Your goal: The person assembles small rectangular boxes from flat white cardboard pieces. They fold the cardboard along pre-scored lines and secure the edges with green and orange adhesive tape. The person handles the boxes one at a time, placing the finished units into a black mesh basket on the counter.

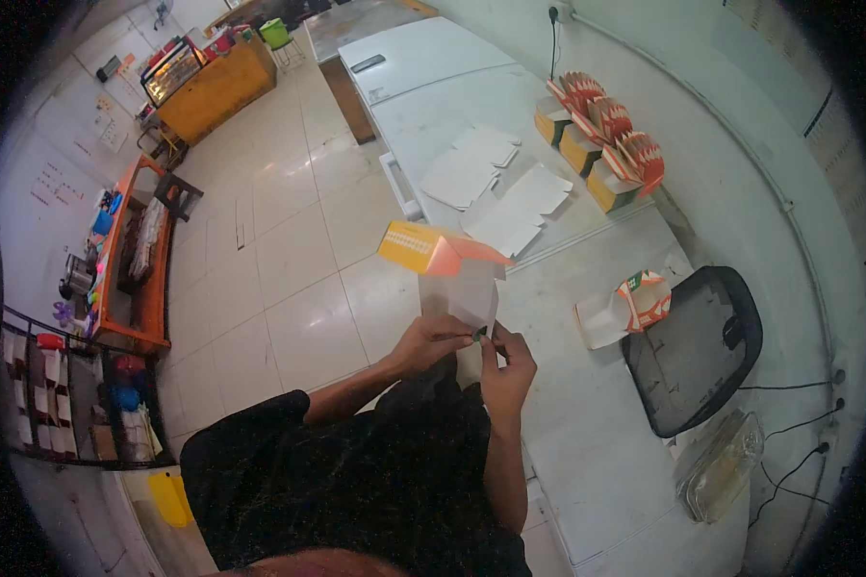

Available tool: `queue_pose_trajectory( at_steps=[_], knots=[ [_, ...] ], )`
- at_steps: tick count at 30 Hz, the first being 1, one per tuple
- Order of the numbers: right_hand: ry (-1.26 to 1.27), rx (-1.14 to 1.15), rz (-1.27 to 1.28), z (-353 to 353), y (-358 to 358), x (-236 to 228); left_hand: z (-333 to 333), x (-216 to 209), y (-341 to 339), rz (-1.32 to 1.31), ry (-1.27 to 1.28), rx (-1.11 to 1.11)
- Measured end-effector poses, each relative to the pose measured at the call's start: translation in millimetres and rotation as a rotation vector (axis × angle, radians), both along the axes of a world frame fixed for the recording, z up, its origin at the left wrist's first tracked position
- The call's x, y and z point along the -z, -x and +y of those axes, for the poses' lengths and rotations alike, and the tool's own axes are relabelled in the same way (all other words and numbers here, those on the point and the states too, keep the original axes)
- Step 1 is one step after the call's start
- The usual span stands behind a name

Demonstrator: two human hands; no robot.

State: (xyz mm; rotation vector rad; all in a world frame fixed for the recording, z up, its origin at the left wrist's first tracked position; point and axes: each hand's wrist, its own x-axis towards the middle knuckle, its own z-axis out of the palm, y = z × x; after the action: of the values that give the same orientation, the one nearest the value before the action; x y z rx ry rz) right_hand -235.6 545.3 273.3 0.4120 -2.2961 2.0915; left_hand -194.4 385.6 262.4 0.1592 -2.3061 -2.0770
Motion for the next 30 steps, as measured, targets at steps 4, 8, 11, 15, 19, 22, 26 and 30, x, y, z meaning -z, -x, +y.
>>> queue_pose_trajectory(
  at_steps=[4, 8, 11, 15, 19, 22, 26, 30],
  knots=[
    [-0.04, -0.052, -0.034, 3, 1, -3, -4, 2, -2, -0.003, 0.036, 0.007],
    [-0.042, -0.054, -0.065, 1, 3, -2, -3, 5, -2, 0.032, -0.012, -0.019],
    [-0.1, -0.024, -0.002, -1, 4, -6, -6, -2, 0, 0.049, 0.115, 0.016],
    [-0.087, 0.003, 0.051, -8, 2, -16, -6, 0, 0, 0.052, 0.009, -0.039],
    [-0.082, 0.022, 0.089, -10, 4, -21, -4, -3, 2, 0.058, -0.038, -0.049],
    [-0.104, 0.061, 0.121, -11, 3, -20, -3, -2, 3, 0.072, -0.079, -0.039],
    [-0.116, 0.063, 0.143, -9, 1, -24, -1, -7, 2, 0.098, -0.052, -0.034],
    [-0.142, 0.016, 0.175, -7, 3, -22, -2, 3, 1, 0.09, -0.145, -0.063]
  ],
)
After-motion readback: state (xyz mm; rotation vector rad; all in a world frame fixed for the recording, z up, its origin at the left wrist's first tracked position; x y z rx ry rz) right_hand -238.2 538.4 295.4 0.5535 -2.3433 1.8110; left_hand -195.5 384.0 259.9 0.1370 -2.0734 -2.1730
